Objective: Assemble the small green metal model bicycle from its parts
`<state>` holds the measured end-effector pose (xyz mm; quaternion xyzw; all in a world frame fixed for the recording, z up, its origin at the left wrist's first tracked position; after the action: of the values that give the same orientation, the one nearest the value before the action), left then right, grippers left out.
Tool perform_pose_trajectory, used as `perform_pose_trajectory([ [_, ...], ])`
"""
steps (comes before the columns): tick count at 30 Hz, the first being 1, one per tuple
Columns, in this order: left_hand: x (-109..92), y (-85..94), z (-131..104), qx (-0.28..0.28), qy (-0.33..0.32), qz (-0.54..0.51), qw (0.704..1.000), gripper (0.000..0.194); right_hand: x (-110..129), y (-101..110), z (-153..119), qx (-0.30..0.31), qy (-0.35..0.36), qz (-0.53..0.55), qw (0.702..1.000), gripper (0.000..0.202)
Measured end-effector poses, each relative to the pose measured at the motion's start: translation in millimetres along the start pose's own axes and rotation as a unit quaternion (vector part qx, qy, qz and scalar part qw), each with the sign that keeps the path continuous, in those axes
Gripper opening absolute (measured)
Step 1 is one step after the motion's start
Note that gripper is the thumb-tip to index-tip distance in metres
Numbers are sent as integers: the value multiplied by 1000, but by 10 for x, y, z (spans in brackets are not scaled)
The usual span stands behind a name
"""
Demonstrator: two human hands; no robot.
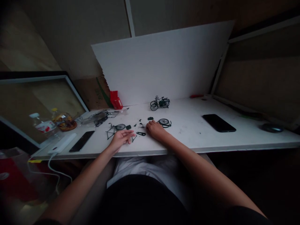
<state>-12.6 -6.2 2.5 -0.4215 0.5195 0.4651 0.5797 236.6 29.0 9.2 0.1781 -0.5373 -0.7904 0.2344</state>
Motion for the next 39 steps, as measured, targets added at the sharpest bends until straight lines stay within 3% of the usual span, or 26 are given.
perform_pose_trajectory([
  [5, 14, -11, -4, 9, -11, 11, 1000, 60, -24, -15, -92, -33, 29, -8, 999, 24],
  [9, 23, -29, 1, 14, -24, 33, 999, 60, -36, -24, -106, -72, 69, 52, 994, 24],
  [13, 36, -35, 5, 32, -24, 42, 998, 63, -53, -59, -40, -80, 47, 131, 987, 28],
  [18, 60, -34, 1, 39, -28, 53, 997, 64, -41, -7, -35, -56, 9, 249, 967, 16],
  [24, 98, -52, 11, -16, -39, 76, 996, 53, 144, 65, -60, -69, 25, 329, 941, 19],
  [33, 135, -152, -79, -78, -168, 117, 976, 42, 438, 0, -6, -94, 45, 406, 908, 25],
  [39, 138, -157, -96, -89, -128, 135, 978, 45, 493, 5, -21, -126, 2, 411, 903, 21],
])
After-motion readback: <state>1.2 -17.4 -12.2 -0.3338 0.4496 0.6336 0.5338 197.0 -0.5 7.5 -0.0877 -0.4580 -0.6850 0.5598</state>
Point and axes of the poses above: each hand's wrist, its own z-axis towards the middle knuckle, its own y-axis out of the back of the hand, x = y × z, the point moved 1 cm from there along z, towards the middle knuckle
